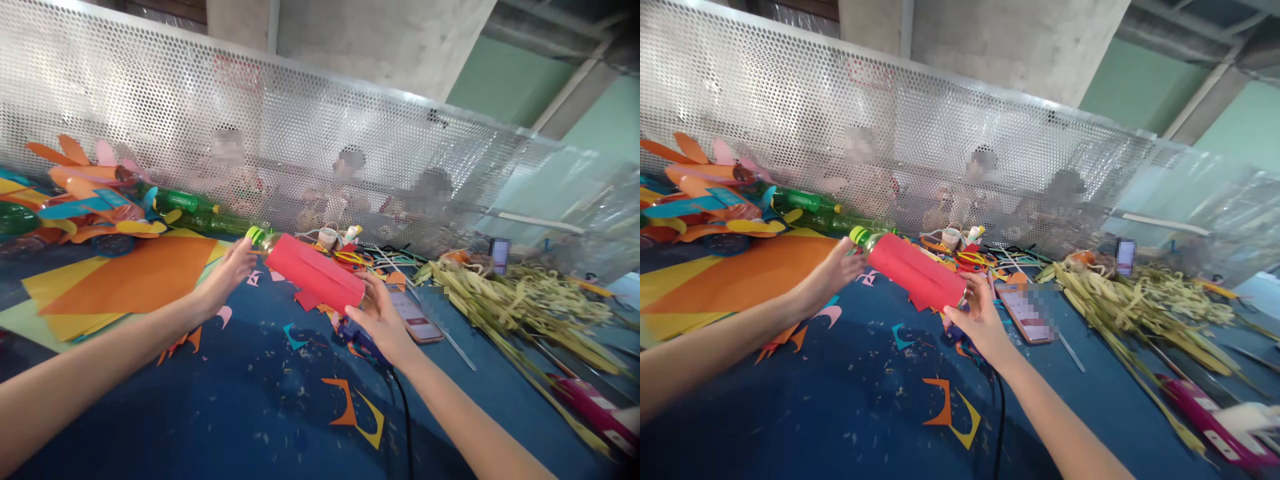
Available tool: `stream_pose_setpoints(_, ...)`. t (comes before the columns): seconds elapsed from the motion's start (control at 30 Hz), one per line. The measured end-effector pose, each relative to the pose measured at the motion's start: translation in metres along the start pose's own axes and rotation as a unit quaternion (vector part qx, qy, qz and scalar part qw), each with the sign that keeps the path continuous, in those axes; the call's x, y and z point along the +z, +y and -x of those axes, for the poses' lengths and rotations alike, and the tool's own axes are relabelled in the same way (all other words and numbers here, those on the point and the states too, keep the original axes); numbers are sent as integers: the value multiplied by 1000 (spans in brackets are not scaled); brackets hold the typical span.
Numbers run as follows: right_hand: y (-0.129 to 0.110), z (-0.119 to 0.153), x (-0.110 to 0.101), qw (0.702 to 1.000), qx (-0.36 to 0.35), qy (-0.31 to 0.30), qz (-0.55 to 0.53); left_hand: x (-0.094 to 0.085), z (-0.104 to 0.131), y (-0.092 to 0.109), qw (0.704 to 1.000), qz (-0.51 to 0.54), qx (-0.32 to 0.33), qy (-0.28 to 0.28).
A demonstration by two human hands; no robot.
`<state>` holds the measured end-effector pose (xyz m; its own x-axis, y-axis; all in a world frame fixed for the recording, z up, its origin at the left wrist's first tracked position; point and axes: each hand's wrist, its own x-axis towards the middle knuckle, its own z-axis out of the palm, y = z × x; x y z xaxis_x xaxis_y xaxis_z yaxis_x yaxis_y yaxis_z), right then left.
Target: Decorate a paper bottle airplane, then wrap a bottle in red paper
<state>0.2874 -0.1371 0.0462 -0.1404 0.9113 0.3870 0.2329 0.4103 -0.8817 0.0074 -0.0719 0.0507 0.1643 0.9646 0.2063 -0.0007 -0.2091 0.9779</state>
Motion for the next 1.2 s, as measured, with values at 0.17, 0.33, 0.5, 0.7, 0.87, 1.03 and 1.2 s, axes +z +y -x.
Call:
stream_pose_setpoints(0.17,3,17,28,998,34,5,-51,33,23,-17,961,190,-62,-192)
stream_pose_setpoints(0.33,-1,35,48,990,93,-69,-78,48,43,-6,952,257,-99,-134)
stream_pose_setpoints(0.5,-11,42,58,977,139,-107,-121,45,45,-9,944,239,-160,-160)
stream_pose_setpoints(0.7,-11,43,65,956,209,-124,-163,49,53,-12,943,220,-151,-198)
stream_pose_setpoints(0.87,-9,45,66,957,204,-113,-172,52,55,-7,953,217,-126,-173)
stream_pose_setpoints(1.03,-8,48,69,963,187,-106,-165,56,57,-4,971,180,-114,-110)
stream_pose_setpoints(1.2,-9,47,71,964,185,-92,-167,58,60,-3,978,147,-100,-108)
